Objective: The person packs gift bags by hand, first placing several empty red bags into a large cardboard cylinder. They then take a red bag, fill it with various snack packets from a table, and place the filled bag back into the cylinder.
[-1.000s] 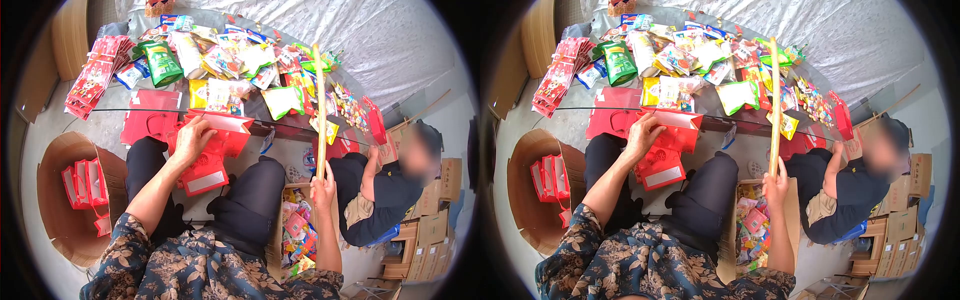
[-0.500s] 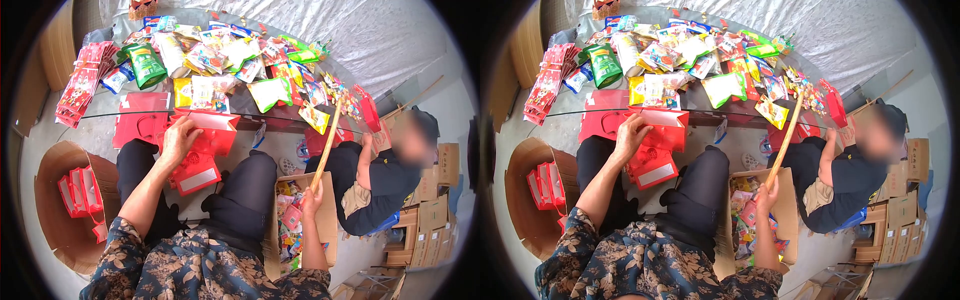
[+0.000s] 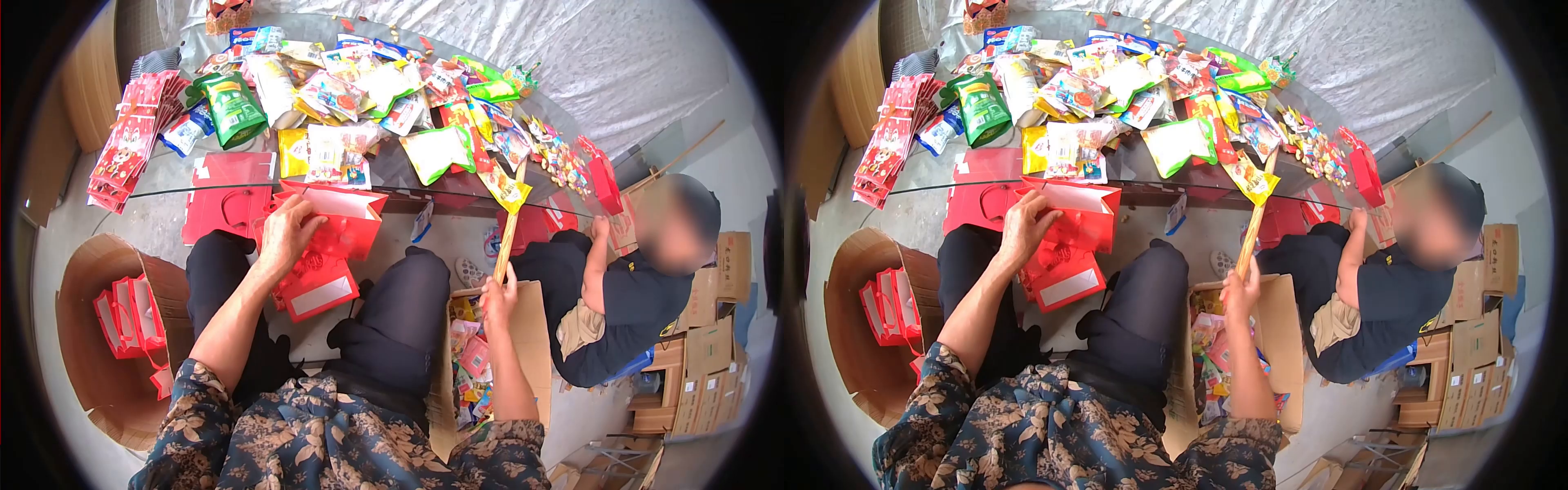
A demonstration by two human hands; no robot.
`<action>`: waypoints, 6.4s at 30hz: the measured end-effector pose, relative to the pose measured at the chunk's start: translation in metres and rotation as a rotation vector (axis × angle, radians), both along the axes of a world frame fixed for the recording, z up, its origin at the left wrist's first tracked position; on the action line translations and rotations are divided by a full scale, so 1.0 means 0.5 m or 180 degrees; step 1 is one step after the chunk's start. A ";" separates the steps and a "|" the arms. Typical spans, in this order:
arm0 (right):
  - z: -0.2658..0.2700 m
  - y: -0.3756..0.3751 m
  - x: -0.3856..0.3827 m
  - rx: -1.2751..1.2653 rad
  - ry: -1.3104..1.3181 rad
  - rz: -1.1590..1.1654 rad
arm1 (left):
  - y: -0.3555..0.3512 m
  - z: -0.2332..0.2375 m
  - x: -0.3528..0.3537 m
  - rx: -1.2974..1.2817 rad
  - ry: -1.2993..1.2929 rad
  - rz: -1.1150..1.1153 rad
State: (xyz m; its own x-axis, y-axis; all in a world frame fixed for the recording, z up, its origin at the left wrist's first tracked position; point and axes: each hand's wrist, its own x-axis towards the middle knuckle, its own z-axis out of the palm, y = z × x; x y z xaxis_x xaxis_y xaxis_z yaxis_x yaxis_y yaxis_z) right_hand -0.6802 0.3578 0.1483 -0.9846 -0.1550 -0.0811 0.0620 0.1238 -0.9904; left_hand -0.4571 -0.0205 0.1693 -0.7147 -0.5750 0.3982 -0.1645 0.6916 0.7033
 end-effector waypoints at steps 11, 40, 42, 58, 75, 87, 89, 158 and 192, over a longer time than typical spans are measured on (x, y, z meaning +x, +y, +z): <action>0.057 -0.145 -0.252 0.0325 -0.0227 0.0500 | 0.002 -0.014 -0.003 -0.0106 0.0140 -0.0089; 0.085 -0.584 0.006 0.1366 0.0603 0.1887 | 0.003 0.008 0.079 -0.0158 -0.0258 -0.0520; 0.082 -0.589 0.003 0.0896 0.0227 0.2051 | 0.000 0.016 0.087 -0.0171 -0.0331 -0.0555; 0.224 -0.423 0.140 0.0704 0.1035 0.2710 | -0.008 0.001 0.123 -0.0160 -0.0168 -0.0714; 0.193 -0.487 0.213 0.2092 0.3176 0.2997 | 0.008 0.002 0.135 -0.0378 0.0001 -0.1184; 0.140 -0.496 0.120 0.1509 0.1514 0.3031 | 0.006 0.007 0.158 -0.0340 -0.0112 -0.1180; 0.137 -0.516 0.099 0.1337 0.2380 0.2714 | 0.004 0.008 0.160 -0.0299 -0.0128 -0.1156; 0.199 -0.390 0.282 0.0013 0.0732 0.3122 | 0.009 0.027 0.218 0.0307 -0.0473 -0.0956; 0.038 -0.337 -0.006 -0.0499 -0.0502 0.1103 | 0.007 0.021 0.167 -0.0113 -0.0251 -0.0951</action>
